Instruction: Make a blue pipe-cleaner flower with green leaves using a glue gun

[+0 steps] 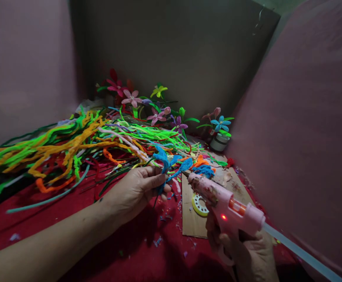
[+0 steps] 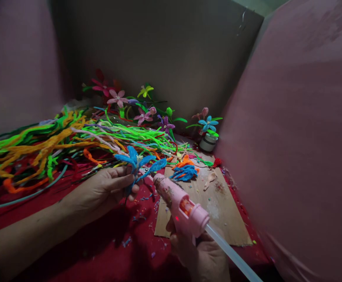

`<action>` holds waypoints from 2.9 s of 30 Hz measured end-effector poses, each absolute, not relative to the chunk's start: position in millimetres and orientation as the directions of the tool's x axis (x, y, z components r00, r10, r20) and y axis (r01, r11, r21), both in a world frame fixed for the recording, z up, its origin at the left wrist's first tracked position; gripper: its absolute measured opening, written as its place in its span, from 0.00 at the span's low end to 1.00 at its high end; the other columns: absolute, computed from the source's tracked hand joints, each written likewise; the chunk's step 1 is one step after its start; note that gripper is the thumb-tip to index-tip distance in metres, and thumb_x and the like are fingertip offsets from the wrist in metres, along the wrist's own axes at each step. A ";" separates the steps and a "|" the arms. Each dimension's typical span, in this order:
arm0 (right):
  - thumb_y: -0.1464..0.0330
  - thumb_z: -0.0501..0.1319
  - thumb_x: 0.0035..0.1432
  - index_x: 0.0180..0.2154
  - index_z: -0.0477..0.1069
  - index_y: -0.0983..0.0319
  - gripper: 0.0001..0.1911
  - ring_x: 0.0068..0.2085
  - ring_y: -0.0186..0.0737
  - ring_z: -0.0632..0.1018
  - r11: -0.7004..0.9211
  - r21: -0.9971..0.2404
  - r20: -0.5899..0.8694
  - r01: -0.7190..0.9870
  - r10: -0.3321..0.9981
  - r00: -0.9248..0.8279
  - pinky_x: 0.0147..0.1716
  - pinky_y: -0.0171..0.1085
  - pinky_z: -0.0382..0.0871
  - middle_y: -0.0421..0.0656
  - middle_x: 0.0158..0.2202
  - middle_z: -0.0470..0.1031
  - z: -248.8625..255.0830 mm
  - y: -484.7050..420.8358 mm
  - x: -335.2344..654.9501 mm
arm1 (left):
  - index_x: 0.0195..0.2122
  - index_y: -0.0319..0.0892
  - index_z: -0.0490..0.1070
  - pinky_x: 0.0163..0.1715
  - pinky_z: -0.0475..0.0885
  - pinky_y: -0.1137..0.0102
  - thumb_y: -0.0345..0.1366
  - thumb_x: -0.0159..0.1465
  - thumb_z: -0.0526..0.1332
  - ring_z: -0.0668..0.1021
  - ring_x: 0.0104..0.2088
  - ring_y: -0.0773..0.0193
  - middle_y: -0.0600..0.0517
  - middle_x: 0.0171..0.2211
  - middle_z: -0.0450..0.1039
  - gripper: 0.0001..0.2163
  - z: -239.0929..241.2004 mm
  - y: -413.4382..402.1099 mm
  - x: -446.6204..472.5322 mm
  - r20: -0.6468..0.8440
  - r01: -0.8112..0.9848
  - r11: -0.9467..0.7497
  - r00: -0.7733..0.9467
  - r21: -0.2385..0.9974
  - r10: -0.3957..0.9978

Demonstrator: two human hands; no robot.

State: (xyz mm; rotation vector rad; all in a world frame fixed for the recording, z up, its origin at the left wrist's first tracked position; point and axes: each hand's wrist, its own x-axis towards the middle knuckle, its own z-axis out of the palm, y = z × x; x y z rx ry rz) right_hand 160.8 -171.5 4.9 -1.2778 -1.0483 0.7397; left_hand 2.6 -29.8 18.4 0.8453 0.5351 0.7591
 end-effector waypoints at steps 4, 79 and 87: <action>0.53 0.65 0.42 0.41 0.75 0.57 0.24 0.23 0.45 0.76 0.147 -0.984 0.175 0.103 0.917 0.358 0.15 0.38 0.67 0.43 0.22 0.74 8.9 -147.3 161.4 | 0.28 0.32 0.71 0.19 0.72 0.75 0.25 0.50 0.67 0.75 0.20 0.68 0.51 0.23 0.71 0.05 15.7 -29.5 2.0 -0.116 -0.395 0.442 0.626 0.805 0.771; 0.67 0.61 0.47 0.25 0.72 0.64 0.06 0.23 0.30 0.66 0.269 -0.962 0.252 0.042 0.822 0.511 0.23 0.32 0.62 0.38 0.20 0.67 29.0 -113.4 110.4 | 0.31 0.41 0.78 0.39 0.66 0.68 0.30 0.54 0.64 0.73 0.31 0.64 0.52 0.29 0.76 0.04 16.3 -41.4 0.8 0.137 -0.317 0.068 0.582 0.946 0.802; 0.68 0.61 0.48 0.25 0.70 0.63 0.05 0.27 0.33 0.69 0.319 -0.946 0.305 0.061 0.807 0.505 0.28 0.34 0.65 0.39 0.23 0.70 26.9 -111.2 105.0 | 0.27 0.41 0.76 0.37 0.66 0.70 0.28 0.52 0.64 0.71 0.29 0.66 0.54 0.26 0.73 0.03 15.7 -41.7 -1.4 0.117 -0.314 0.094 0.590 0.945 0.799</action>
